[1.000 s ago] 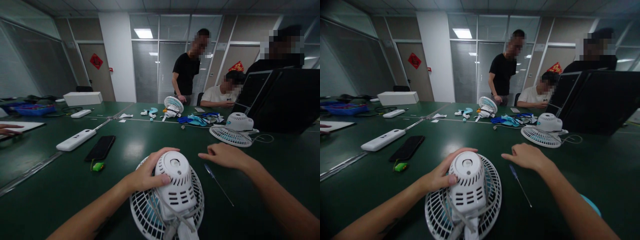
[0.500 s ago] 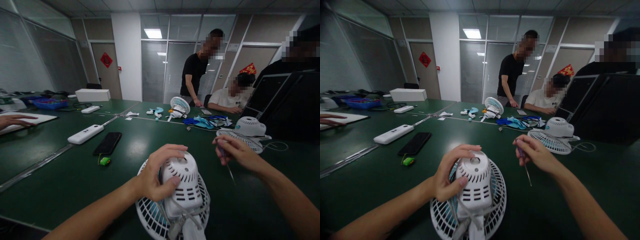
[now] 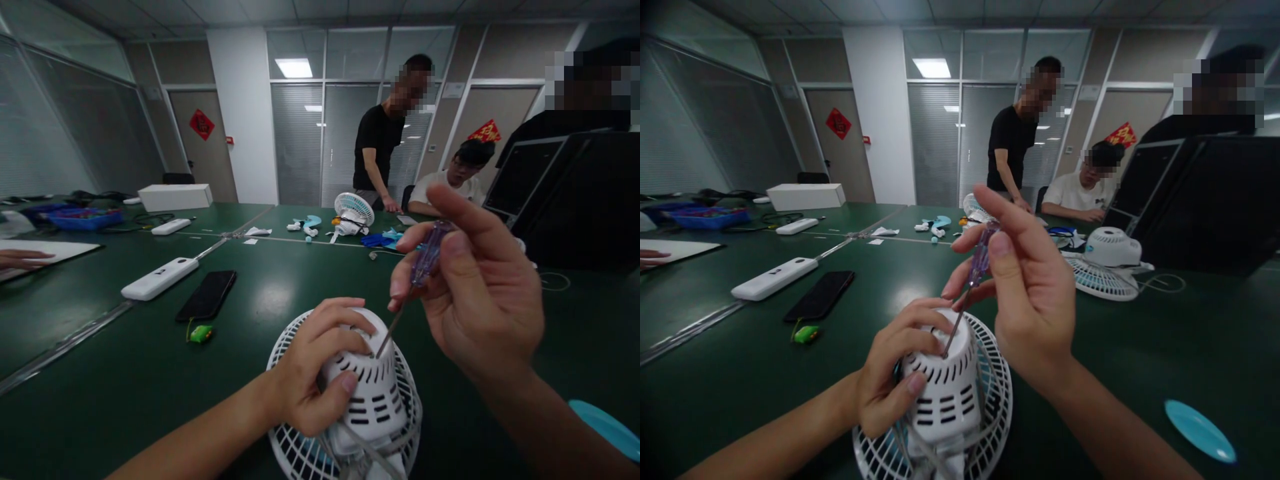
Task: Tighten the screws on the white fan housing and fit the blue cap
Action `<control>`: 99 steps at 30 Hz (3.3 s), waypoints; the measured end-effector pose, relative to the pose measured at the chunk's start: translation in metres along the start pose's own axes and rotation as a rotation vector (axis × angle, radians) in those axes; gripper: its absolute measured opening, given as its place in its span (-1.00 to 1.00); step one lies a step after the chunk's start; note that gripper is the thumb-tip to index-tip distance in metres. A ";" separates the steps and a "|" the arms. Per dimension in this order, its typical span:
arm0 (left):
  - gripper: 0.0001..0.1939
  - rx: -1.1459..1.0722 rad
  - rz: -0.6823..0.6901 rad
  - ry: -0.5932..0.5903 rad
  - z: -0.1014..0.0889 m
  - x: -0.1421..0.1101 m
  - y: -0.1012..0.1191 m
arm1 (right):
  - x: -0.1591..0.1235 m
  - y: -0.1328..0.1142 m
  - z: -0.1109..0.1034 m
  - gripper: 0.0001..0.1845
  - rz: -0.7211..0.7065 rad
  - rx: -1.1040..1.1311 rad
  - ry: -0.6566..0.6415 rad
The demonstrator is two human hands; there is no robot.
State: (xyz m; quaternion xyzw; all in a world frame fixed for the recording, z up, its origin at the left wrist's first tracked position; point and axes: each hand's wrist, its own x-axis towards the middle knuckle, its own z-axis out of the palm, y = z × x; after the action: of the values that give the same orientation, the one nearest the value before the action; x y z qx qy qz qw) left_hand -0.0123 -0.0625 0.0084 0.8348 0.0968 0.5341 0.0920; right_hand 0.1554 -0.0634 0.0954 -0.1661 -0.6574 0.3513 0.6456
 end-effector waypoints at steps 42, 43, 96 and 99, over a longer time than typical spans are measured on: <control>-0.75 0.014 -0.007 0.005 0.002 0.001 0.001 | -0.008 0.005 0.001 -0.70 -0.235 -0.203 0.033; -0.75 0.014 -0.002 0.004 0.002 0.001 0.001 | -0.009 0.004 0.000 -0.69 -0.254 -0.232 0.033; -0.76 0.021 0.031 0.006 0.002 0.002 0.002 | -0.002 0.002 -0.007 -0.75 -0.254 -0.287 -0.123; -0.76 0.026 0.028 0.004 0.002 0.002 0.001 | -0.002 -0.001 -0.009 -0.83 -0.205 -0.247 -0.169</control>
State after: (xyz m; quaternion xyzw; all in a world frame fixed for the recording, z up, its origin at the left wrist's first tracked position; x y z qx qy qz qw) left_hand -0.0096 -0.0633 0.0098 0.8362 0.0922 0.5356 0.0737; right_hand 0.1645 -0.0632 0.0935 -0.1464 -0.7610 0.2130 0.5951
